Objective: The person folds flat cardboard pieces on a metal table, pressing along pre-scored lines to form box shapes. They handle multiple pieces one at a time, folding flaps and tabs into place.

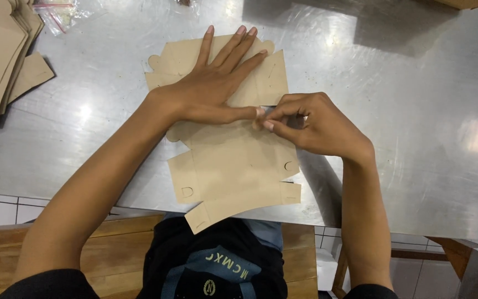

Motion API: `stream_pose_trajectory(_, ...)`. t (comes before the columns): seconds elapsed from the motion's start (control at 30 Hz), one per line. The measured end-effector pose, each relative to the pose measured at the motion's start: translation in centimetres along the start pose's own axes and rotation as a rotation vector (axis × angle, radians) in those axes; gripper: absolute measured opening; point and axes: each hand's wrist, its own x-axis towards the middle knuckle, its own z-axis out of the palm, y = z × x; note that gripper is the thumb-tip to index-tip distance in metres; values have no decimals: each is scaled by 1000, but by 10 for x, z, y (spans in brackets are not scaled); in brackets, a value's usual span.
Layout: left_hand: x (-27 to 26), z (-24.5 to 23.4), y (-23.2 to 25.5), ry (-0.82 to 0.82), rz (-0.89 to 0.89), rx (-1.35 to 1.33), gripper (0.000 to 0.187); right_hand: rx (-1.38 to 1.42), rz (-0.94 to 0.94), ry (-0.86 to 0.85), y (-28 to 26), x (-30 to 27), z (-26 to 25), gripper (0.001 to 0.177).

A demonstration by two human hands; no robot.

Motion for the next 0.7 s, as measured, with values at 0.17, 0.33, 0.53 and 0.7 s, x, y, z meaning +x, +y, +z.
stream_pose_trajectory(0.17, 1, 10, -9, 56, 51, 52, 101, 15, -81, -22, 6, 6, 0, 16)
stream_pose_trajectory(0.33, 1, 15, -17, 81, 80, 74, 103, -10, -66, 8, 4, 7, -3, 16)
stream_pose_trajectory(0.53, 1, 17, -19, 89, 90, 78, 109, -56, 197, 42, 10, -5, -21, 20)
stream_pose_trajectory(0.7, 2, 16, -16, 82, 78, 101, 110, -184, 437, -92, 3, -16, -28, 19)
